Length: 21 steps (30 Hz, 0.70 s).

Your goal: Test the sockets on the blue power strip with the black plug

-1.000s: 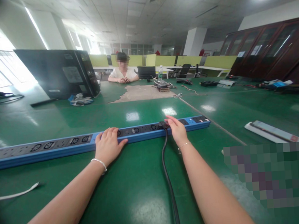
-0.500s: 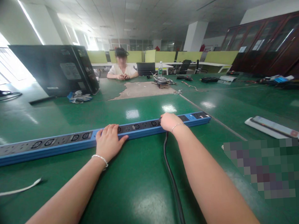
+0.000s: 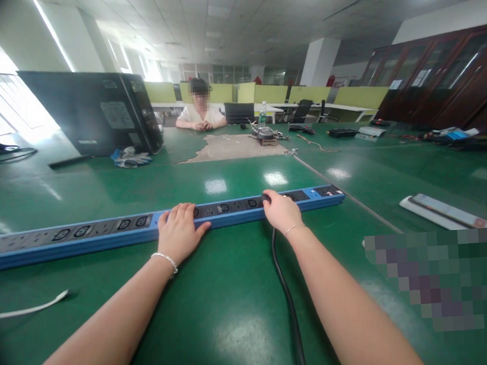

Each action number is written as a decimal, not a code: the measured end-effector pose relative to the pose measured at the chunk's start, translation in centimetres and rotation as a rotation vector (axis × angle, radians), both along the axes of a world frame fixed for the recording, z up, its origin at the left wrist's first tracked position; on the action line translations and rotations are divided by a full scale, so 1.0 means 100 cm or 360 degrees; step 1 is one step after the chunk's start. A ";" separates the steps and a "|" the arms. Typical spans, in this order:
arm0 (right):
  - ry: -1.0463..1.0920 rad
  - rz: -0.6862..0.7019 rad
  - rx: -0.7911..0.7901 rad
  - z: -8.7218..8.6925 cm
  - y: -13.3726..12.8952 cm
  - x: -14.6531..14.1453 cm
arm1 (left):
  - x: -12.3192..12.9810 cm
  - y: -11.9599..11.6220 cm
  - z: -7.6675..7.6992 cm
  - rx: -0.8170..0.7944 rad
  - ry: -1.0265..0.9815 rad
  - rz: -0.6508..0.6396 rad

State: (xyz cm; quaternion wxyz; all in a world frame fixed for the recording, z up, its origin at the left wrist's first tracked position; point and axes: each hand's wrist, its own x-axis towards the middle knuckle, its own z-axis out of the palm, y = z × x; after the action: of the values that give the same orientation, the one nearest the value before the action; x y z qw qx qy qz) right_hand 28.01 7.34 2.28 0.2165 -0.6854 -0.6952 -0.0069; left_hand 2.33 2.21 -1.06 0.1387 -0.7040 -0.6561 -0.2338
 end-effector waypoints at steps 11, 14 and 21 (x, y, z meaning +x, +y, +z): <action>0.1430 0.0264 0.0063 0.037 0.010 0.040 | 0.000 0.000 0.001 -0.0023 0.0026 -0.0002; 0.1393 0.0031 -0.0129 0.042 0.012 0.058 | -0.001 0.000 0.000 -0.0024 0.0021 0.0004; 0.0059 -0.0486 -0.0232 0.028 0.024 0.098 | 0.000 0.000 0.001 -0.0018 -0.0009 -0.0018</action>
State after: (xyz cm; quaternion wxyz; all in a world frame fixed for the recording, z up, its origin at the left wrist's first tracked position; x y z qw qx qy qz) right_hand 37.79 9.76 5.07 0.1754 -0.7970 -0.5774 0.0234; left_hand 2.32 2.17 -0.96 0.1316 -0.7078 -0.6538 -0.2329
